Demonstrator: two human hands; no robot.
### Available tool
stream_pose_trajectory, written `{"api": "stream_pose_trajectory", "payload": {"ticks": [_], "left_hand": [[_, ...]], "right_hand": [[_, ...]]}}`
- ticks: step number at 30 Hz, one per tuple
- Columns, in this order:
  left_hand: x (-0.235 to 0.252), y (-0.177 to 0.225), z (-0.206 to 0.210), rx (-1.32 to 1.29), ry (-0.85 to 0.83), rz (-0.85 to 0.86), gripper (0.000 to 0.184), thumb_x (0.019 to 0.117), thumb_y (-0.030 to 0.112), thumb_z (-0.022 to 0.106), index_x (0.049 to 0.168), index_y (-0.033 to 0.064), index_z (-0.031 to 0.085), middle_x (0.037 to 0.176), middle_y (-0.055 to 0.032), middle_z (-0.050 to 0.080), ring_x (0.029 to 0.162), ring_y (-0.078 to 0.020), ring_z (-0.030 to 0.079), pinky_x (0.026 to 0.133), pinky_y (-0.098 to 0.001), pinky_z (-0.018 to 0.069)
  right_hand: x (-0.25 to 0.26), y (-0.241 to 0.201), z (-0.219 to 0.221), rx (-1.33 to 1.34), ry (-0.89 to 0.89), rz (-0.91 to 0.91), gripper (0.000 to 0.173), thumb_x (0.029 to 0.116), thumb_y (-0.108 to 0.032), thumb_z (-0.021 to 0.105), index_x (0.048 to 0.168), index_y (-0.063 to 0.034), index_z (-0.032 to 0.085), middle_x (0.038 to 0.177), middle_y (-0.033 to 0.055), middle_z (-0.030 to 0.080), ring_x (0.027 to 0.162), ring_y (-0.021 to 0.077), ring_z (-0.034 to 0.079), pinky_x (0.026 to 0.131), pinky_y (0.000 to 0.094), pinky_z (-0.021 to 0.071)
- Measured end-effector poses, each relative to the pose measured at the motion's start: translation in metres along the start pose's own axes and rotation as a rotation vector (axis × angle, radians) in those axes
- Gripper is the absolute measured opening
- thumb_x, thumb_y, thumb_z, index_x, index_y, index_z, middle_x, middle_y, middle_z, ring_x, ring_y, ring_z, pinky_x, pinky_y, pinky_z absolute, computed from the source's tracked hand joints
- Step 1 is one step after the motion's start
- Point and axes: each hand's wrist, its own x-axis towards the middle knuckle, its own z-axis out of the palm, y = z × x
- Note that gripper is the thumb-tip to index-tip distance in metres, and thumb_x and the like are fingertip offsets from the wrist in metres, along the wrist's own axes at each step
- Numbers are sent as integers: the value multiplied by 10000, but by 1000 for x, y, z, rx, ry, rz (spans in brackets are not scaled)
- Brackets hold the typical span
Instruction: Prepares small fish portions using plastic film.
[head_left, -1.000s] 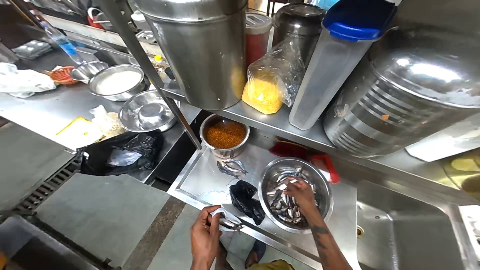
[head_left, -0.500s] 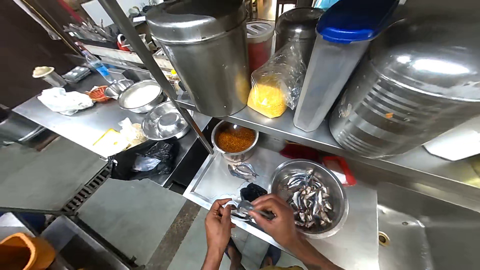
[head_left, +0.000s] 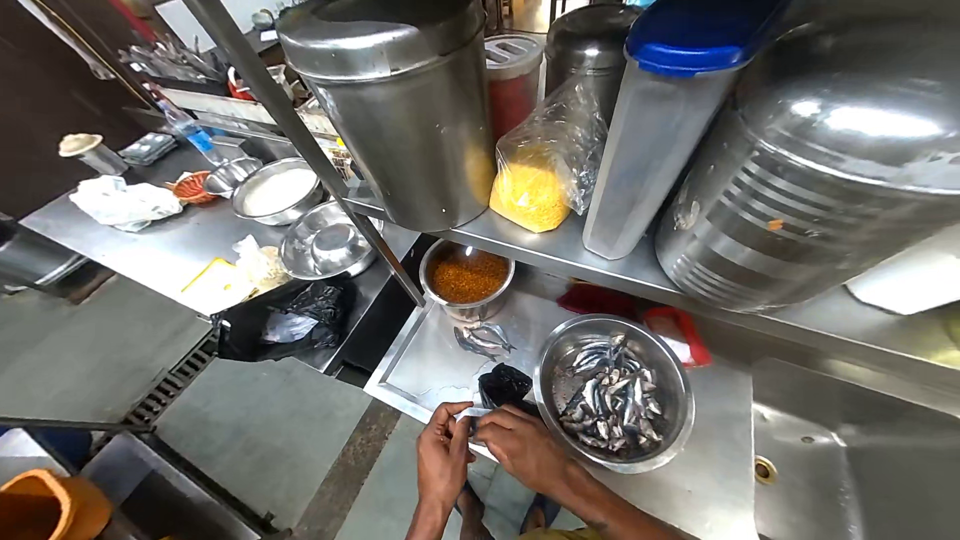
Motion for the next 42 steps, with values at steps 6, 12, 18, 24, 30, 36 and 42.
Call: {"api": "stream_pose_trajectory", "payload": {"ticks": [6,12,18,24,30,36,42], "left_hand": [[0,-3,2,11,17,15,219,983,64,549,1141,44,700,673,-45,628,464,-166,579,404,-321,532],[0,-6,-6,-43,38,-6,215,988,67,546,1138,29,696,662,-54,606,469,-179,586,410,-331,547],[3,-9,-10,-27,9,29,226,987,80,548,1148,45,702,671,-39,605,485,-172,590,428,-325,553],[1,-16,-27,272,4,1,224,981,148,592,1147,173,741,677,23,601,511,-100,586,491,-304,569],[1,-11,-41,342,-36,-107,225,1024,174,548,1144,186,739,742,28,676,572,-89,652,561,-294,604],[-4,12,-66,371,-324,-174,224,1042,217,559,1179,212,736,983,34,726,759,-76,714,729,-281,643],[-8,21,-71,116,-171,-55,206,1047,164,554,1133,141,740,983,-14,739,732,-154,730,682,-314,661]], "right_hand": [[14,-3,-12,-24,-143,341,254,1012,-394,575,1024,-220,759,979,-49,740,1009,135,666,882,347,545],[7,6,-14,61,-32,515,422,884,-504,745,1154,-181,728,1068,1,705,952,123,683,848,330,597],[34,-2,-12,-40,-283,568,300,993,-371,549,1093,-154,729,965,51,716,899,214,696,829,444,572],[45,-13,-22,-220,-387,616,207,924,-260,615,1071,-178,736,1031,49,697,930,227,692,811,465,578],[37,-10,-25,116,-263,565,222,919,-217,618,1056,-166,785,912,4,724,790,110,680,762,332,580],[29,-6,-15,337,-177,669,195,918,-208,649,1038,-157,794,919,5,708,696,94,671,684,309,616],[20,7,-8,1000,-183,762,264,1039,-229,552,1067,-32,726,999,80,724,871,198,704,770,399,616]]}}
